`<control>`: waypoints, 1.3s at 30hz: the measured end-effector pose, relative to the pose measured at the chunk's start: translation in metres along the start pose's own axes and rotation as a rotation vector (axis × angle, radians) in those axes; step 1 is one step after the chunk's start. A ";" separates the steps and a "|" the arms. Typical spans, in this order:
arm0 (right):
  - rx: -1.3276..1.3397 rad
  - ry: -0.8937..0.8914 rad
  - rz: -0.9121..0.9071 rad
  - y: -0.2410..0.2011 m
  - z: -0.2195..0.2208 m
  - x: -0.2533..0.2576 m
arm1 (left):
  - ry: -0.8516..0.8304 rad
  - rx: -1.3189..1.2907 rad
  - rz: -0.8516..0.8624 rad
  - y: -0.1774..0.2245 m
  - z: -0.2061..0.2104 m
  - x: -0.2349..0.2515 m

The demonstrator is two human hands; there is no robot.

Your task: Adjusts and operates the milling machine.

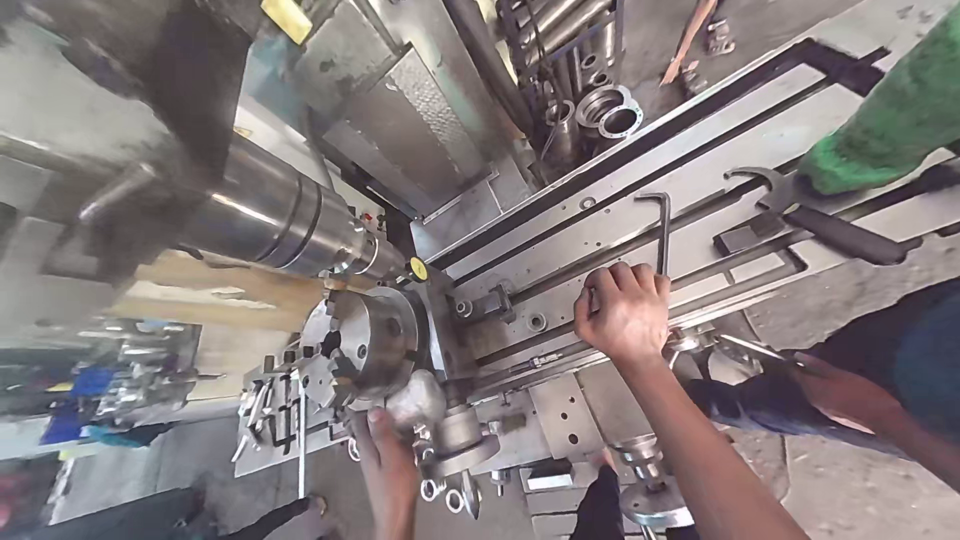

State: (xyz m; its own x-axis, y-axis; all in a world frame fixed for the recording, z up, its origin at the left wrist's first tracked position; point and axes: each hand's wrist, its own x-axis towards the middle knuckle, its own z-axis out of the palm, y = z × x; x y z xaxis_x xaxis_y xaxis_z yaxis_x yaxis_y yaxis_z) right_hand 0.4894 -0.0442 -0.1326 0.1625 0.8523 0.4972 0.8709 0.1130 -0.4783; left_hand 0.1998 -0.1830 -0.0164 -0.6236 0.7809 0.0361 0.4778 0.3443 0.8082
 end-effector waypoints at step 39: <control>0.028 -0.024 -0.039 0.004 -0.002 0.000 | -0.011 -0.255 -0.088 -0.005 -0.019 -0.002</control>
State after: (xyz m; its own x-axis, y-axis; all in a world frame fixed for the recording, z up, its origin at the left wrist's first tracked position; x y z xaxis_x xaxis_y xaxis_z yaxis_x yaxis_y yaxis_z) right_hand 0.4937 -0.0447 -0.1333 0.1167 0.8590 0.4985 0.8629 0.1608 -0.4792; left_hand 0.1870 -0.1966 -0.0096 -0.6486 0.7597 -0.0465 0.2497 0.2701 0.9299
